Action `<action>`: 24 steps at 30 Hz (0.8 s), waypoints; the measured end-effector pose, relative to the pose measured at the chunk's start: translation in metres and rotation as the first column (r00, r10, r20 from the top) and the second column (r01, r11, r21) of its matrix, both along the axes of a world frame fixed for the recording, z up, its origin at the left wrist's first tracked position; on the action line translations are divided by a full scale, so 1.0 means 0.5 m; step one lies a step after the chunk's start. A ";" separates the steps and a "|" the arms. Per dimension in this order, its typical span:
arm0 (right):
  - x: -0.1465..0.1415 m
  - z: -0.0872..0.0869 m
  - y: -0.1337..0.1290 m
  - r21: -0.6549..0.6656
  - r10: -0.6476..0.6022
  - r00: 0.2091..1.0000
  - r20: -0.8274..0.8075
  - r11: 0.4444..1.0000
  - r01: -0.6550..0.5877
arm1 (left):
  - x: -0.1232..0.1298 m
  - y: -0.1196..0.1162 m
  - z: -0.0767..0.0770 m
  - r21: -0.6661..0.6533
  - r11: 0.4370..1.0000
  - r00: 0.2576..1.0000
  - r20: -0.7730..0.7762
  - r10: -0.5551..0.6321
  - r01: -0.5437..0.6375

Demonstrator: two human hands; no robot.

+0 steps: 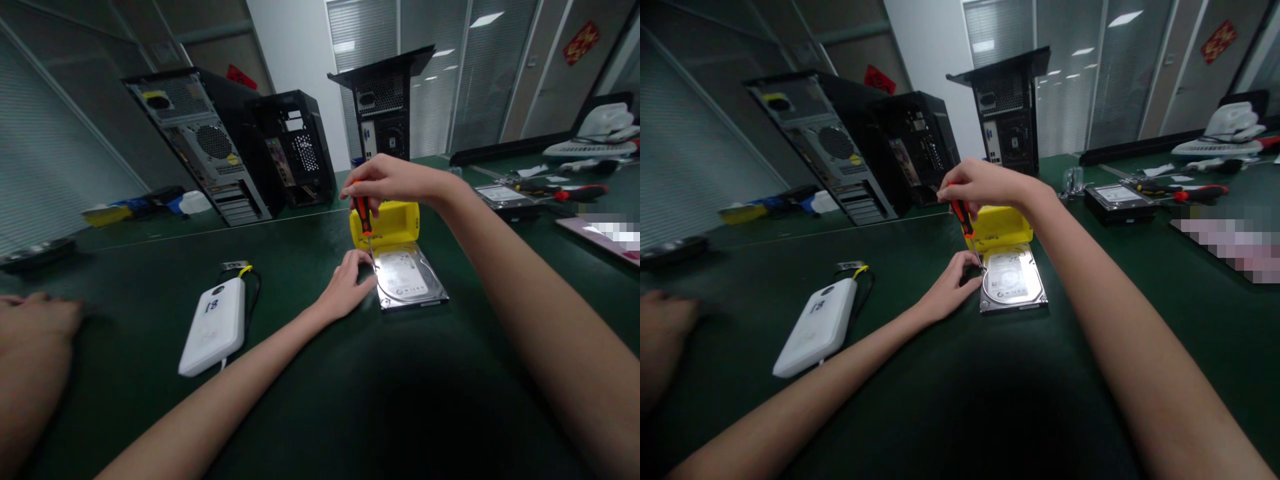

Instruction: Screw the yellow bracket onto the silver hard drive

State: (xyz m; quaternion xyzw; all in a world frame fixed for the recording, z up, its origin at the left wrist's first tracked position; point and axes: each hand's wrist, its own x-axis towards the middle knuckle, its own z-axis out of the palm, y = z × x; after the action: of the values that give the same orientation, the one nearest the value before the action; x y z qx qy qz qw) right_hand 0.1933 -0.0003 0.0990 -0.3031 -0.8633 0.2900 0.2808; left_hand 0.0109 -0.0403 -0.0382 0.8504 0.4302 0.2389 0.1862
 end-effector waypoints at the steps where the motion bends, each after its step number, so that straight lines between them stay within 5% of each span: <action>1: 0.001 -0.001 0.000 -0.017 0.004 1.000 -0.004 1.000 -0.004 | 0.001 0.000 0.000 -0.006 1.000 1.000 0.003 0.000 0.000; 15: 0.009 -0.007 -0.005 0.119 -0.044 0.996 0.072 0.992 0.035 | 0.008 0.001 -0.003 -0.021 1.000 1.000 -0.010 -0.022 0.022; 24: 0.012 -0.032 0.020 0.129 -0.220 0.975 0.008 0.968 0.217 | 0.007 0.000 -0.008 -0.073 0.997 0.999 0.044 -0.017 0.020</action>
State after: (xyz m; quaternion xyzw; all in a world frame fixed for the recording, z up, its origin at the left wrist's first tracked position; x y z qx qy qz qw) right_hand 0.1991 0.0099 0.0828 -0.3810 -0.8444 0.1982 0.3202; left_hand 0.0144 -0.0401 -0.0420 0.8416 0.4266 0.2397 0.2288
